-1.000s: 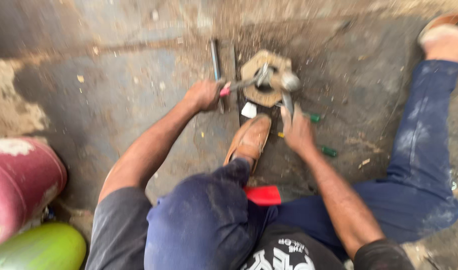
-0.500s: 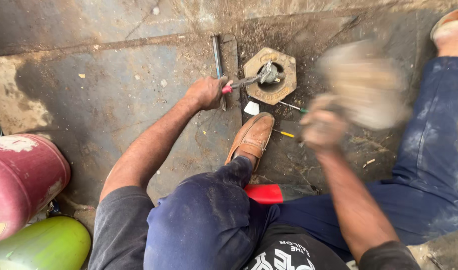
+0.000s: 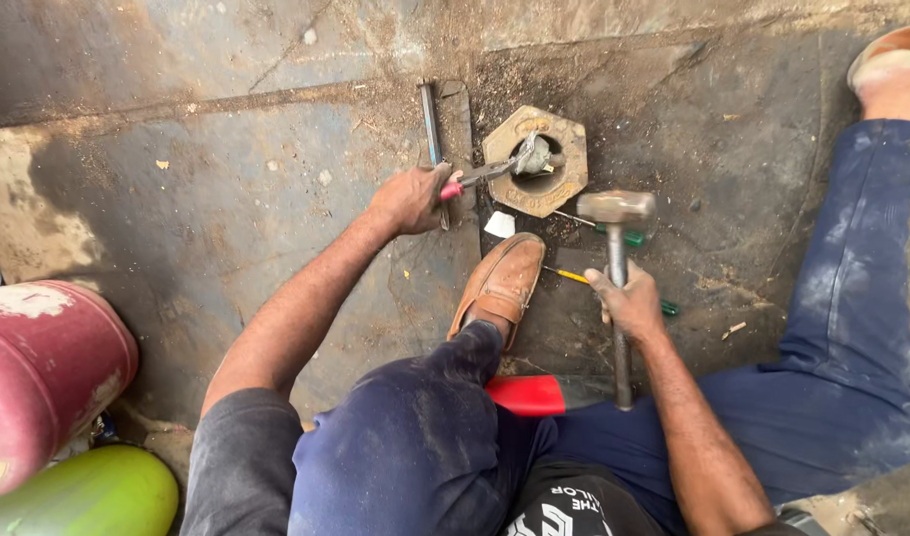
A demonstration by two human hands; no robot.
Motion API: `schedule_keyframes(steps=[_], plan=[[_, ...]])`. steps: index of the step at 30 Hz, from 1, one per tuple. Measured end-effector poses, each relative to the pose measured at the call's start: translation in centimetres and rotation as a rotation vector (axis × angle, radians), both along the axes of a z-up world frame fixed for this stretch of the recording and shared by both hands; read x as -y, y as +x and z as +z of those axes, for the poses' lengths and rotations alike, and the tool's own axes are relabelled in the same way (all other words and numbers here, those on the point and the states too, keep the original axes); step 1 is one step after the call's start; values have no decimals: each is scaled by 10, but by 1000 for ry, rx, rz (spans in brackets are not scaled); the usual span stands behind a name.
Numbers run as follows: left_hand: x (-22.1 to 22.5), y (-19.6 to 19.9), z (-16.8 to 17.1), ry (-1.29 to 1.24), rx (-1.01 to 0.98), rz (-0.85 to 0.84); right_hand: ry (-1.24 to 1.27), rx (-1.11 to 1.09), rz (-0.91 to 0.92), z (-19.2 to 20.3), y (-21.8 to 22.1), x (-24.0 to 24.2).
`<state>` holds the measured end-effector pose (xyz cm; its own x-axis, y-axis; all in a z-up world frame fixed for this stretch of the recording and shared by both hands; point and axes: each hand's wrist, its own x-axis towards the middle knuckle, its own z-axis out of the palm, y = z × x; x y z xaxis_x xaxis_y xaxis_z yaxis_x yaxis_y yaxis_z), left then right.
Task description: The person uses a pair of pliers and a hammer to extract and disassemble a component from a metallic base on the floor, handling a metal casing and internal wiring.
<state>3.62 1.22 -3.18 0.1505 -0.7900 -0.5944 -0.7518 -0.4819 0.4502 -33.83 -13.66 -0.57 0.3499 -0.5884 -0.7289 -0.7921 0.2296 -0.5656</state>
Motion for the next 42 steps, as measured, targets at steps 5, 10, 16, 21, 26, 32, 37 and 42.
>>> schedule_keyframes(steps=[5,10,16,21,26,32,37,42], plan=[[-5,-5,-8,-123,-23,3,78,7,-195,-30,-7,10],[0,-7,5,-98,-7,-37,70,-149,-162,-57,-18,17],[17,-12,25,-65,73,-38,-212,-559,415,-65,-25,31],[27,-10,36,-57,204,-122,-260,-578,439,-50,-24,32],[26,-5,44,-129,192,-79,-273,-594,449,-33,-18,31],[19,-7,38,-144,103,8,-421,-545,378,-12,-1,32],[15,-18,23,-41,4,107,-816,75,473,-1,57,27],[14,-24,10,4,-83,149,-1078,364,586,-11,135,34]])
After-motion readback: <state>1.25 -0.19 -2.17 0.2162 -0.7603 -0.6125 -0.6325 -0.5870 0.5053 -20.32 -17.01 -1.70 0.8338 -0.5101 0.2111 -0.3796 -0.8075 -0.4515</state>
